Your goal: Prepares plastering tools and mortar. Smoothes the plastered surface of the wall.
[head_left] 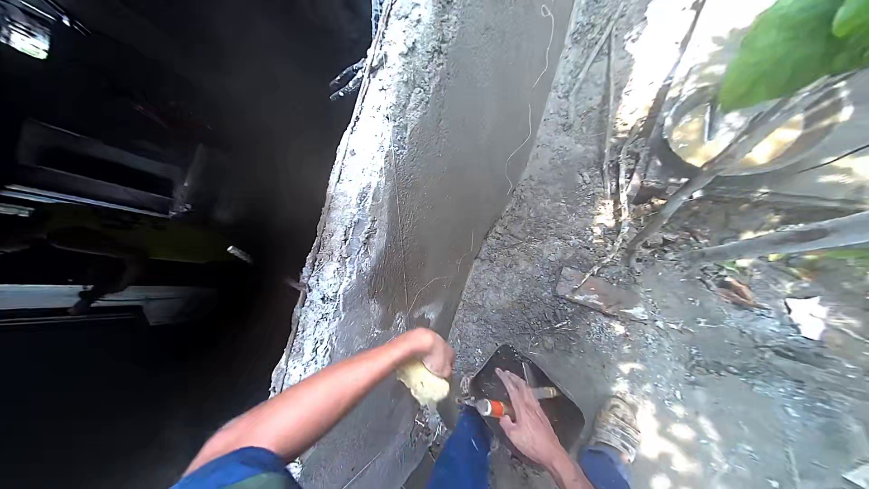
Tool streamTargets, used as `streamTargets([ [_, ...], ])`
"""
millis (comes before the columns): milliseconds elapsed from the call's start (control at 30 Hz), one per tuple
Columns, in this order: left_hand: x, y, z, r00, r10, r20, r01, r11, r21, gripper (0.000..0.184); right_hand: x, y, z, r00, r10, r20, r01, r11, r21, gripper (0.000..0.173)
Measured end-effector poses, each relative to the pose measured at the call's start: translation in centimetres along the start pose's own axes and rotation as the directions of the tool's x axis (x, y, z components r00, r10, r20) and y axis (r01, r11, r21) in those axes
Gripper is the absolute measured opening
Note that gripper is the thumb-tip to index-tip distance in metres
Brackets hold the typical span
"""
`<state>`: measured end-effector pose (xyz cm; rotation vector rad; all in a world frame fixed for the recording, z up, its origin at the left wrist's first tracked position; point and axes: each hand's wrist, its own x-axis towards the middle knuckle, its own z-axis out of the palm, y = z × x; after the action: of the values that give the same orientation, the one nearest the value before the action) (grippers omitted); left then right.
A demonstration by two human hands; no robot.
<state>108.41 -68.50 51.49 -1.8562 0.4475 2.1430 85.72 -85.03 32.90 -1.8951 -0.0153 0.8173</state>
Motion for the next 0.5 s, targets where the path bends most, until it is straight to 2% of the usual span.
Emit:
streamTargets([
  [67, -4.3, -3.1, -1.8, 0.998, 0.056, -0.029, -0.06, 0.989, -0.138, 0.024, 1.0, -3.5, -1.7, 0.997, -0.065, 0.041, 0.066, 0.998, -0.019, 0.08],
  [100, -6.2, -4.7, -2.6, 0.996, 0.079, -0.052, -0.089, 0.968, -0.235, 0.023, 1.2, -5.2, -2.2, 0.995, -0.096, 0.01, 0.096, 0.995, -0.031, 0.074],
  [200, -10.8, -8.2, -5.2, 0.96, 0.16, -0.228, -0.245, 0.876, -0.416, 0.024, 2.6, -10.5, -3.3, 0.949, -0.186, -0.253, 0.18, 0.982, -0.049, 0.057],
  [267, -13.0, -10.1, -5.7, 0.882, 0.233, -0.41, -0.432, 0.747, -0.505, 0.028, 3.4, -14.1, -3.9, 0.899, -0.25, -0.359, 0.244, 0.968, -0.064, 0.051],
  [300, -13.9, -11.2, -5.9, 0.807, 0.262, -0.529, -0.559, 0.628, -0.542, 0.029, 4.3, -15.7, -4.5, 0.873, -0.288, -0.394, 0.282, 0.957, -0.074, 0.048],
  [367, -15.7, -13.5, -6.2, 0.594, 0.219, -0.774, -0.797, 0.285, -0.532, 0.033, 6.2, -18.7, -5.8, 0.866, -0.26, -0.427, 0.285, 0.959, -0.007, 0.044],
  [433, -16.6, -15.2, -5.9, 0.38, -0.032, -0.925, -0.922, -0.101, -0.375, 0.038, 8.5, -20.8, -7.6, 0.884, -0.148, -0.444, 0.201, 0.977, 0.075, 0.04],
  [467, -16.7, -16.2, -5.9, 0.299, -0.175, -0.938, -0.933, -0.261, -0.249, 0.04, 9.8, -21.5, -8.6, 0.898, -0.081, -0.433, 0.139, 0.985, 0.104, 0.039],
  [500, -16.5, -17.1, -6.1, 0.241, -0.325, -0.914, -0.922, -0.371, -0.111, 0.042, 11.1, -21.8, -9.5, 0.909, -0.016, -0.417, 0.079, 0.988, 0.136, 0.039],
])
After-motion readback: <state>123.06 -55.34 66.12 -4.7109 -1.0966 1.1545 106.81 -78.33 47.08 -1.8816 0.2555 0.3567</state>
